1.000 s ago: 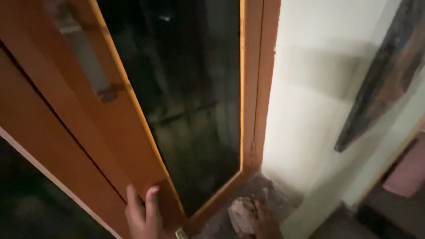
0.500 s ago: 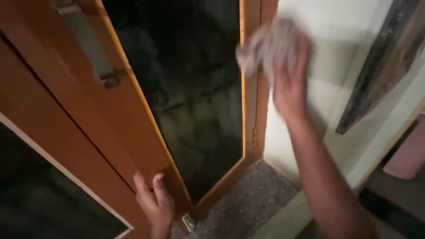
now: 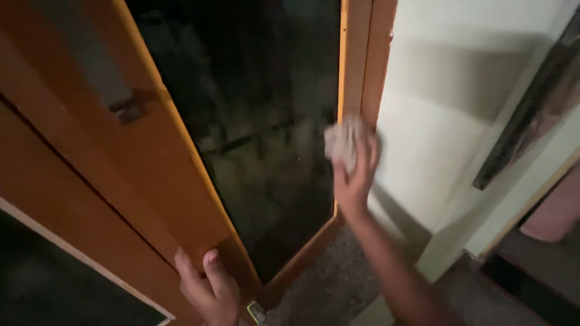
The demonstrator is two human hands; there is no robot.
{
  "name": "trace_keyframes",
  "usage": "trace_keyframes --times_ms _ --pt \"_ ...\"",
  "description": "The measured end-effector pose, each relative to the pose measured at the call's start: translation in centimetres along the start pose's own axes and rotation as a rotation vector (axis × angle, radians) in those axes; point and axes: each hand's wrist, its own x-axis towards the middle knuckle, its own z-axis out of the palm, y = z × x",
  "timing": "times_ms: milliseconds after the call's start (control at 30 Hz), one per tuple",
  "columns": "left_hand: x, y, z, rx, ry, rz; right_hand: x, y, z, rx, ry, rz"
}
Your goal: Cleaning a window and door frame using a cloth at night.
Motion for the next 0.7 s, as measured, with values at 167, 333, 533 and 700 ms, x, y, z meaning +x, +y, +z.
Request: trace_keyframes --times_ms 167,333,533,700 --pt "-0.6 -1.6 0.8 0.008 0.096 0.144 -14.0 3.0 -1.9 0.075 -0.163 0.268" --pt "-0.2 -2.4 0.3 -0.025 0.035 0.127 -18.9 1.8 -4.3 0.104 -0.322 0.473" --pt "0.8 -2.0 -0.2 0.05 -0.058 -0.067 -16.4 -1.9 -5.1 0.447 -0.255 0.754" --pt "1.2 -3.3 0.1 0.024 -0.05 0.267 0.0 -3.0 -2.2 0.254 -0.092 0.153"
